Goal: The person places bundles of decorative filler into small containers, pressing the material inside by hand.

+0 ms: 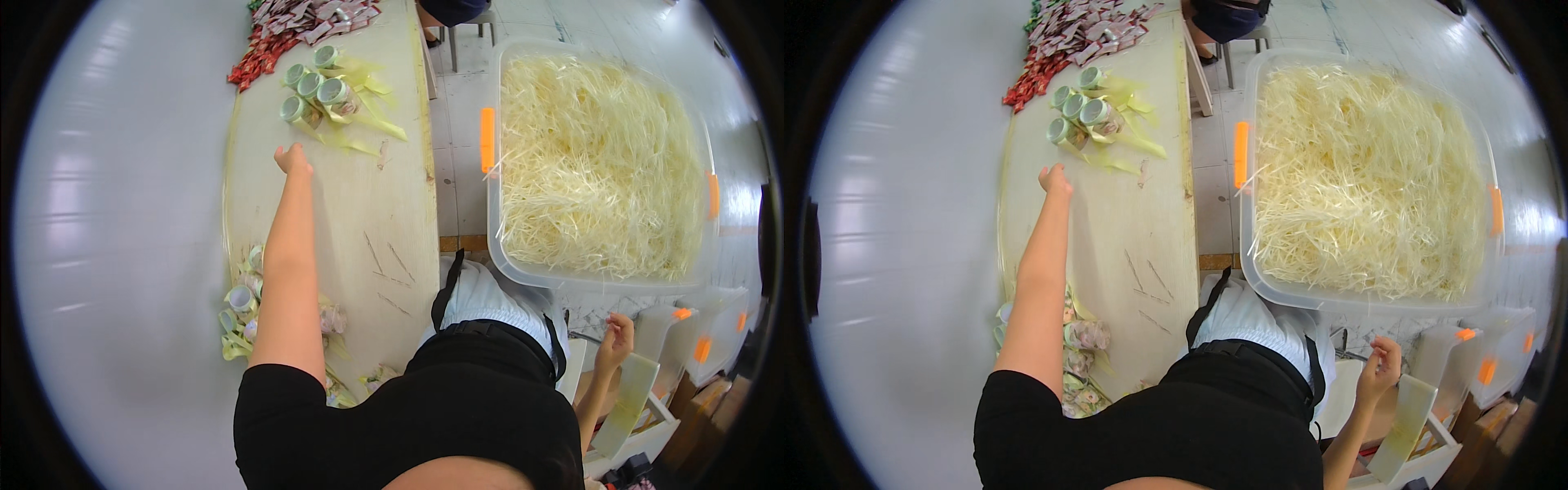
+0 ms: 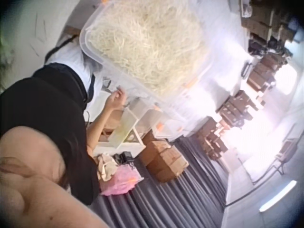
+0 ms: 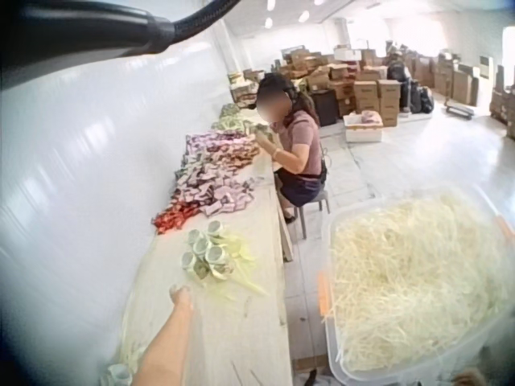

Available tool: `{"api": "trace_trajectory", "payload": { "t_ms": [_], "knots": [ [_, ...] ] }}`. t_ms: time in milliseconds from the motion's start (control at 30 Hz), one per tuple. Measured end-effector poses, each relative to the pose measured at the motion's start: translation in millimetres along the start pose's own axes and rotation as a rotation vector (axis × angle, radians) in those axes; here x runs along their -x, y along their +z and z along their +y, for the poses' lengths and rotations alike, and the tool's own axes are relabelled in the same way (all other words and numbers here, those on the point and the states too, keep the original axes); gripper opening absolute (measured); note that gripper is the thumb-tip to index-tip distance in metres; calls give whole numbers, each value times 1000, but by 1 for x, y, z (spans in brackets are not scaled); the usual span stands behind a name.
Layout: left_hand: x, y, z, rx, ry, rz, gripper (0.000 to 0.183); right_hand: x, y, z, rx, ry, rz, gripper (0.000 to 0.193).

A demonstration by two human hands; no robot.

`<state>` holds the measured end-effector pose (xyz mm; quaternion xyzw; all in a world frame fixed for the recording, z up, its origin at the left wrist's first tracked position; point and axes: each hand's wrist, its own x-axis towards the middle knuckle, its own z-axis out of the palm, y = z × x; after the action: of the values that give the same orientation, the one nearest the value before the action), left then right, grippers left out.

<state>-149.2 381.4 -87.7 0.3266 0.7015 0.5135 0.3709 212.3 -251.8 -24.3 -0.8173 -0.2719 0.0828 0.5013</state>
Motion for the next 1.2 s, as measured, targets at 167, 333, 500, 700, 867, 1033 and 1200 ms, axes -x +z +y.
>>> {"api": "trace_trajectory", "payload": {
  "t_ms": [167,333,500,700,867,1033,1200],
  "knots": [
    [77,-82,-22,109,52,-108,48,-33,30,-25,21,-185,-112,15],
    [207,-203,-61,-706,578,-78,44,-70,64,-41,231,-472,-338,24],
    [260,-311,-79,-1404,305,118,67,-102,99,-50,564,-667,-407,46],
    [283,-318,-50,-1298,39,-282,81,-142,133,-18,821,-459,-963,45],
    [270,-308,-63,-1260,-1,-310,79,-131,123,-32,520,-553,-820,32],
    [264,-309,-26,-1079,88,-216,77,-153,81,-61,240,-469,-401,30],
    [290,-277,-31,-1109,625,-67,77,-154,67,-60,209,-282,-215,26]
  ]
}}
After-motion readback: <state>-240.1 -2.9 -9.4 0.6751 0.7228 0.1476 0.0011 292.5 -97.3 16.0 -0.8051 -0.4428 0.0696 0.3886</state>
